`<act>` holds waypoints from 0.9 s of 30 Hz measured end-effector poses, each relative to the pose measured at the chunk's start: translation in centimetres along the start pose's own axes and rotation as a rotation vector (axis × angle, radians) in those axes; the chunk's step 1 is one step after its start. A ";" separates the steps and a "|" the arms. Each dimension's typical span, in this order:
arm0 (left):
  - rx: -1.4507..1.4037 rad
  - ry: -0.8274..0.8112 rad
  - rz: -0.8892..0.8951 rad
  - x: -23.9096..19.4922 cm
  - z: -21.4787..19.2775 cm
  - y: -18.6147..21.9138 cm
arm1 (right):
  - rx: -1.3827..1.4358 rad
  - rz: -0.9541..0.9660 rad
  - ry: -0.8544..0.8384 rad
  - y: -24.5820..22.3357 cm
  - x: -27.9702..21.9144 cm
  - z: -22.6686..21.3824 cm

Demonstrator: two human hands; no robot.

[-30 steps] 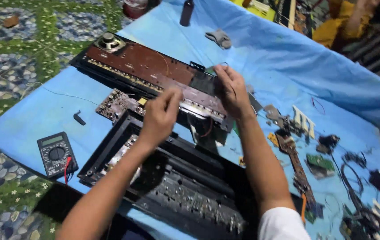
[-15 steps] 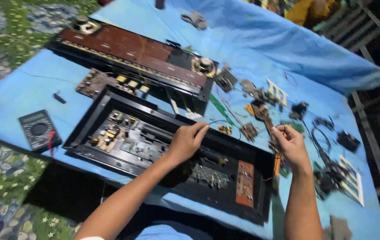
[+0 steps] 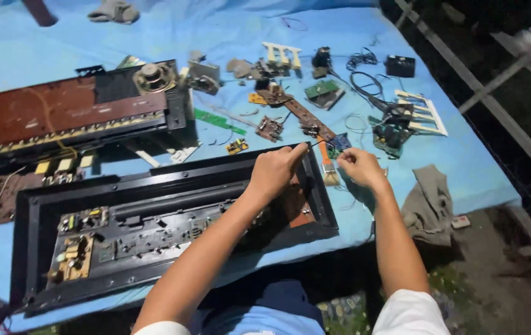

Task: The person works on a disassembled electronic device, likely a television, placed on a blue cloth on the floor. They handle various circuit boards and components, using a multimeter to test connections and a soldering iron to work on the circuitry.

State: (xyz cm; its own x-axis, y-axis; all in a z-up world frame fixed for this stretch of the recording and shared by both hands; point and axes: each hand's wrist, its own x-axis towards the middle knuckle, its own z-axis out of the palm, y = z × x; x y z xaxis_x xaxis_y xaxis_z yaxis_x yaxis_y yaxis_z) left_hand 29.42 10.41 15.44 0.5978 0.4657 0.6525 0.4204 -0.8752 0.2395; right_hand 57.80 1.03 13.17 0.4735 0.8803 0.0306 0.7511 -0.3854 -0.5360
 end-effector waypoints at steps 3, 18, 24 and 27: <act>-0.005 -0.029 0.091 1.8 0.3 1.6 | 0.105 0.024 -0.003 -2.9 -2.6 -2.9; 0.132 -0.279 0.293 2.5 12.1 4.1 | 0.181 -0.104 0.161 -2.0 -8.2 -4.2; -0.039 -0.389 0.265 2.1 4.5 6.2 | 0.105 -0.134 0.158 -2.2 -9.4 -3.6; -0.108 -0.310 0.224 0.5 3.1 6.4 | 0.110 -0.192 0.163 -3.0 -10.2 -3.2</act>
State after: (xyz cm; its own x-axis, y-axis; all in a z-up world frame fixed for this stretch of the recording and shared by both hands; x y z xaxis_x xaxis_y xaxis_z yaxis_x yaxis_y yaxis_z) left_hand 34.50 5.47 15.11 0.8511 0.2652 0.4531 0.1922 -0.9605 0.2011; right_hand 52.16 -7.69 17.22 0.4012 0.8750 0.2709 0.7842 -0.1753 -0.5952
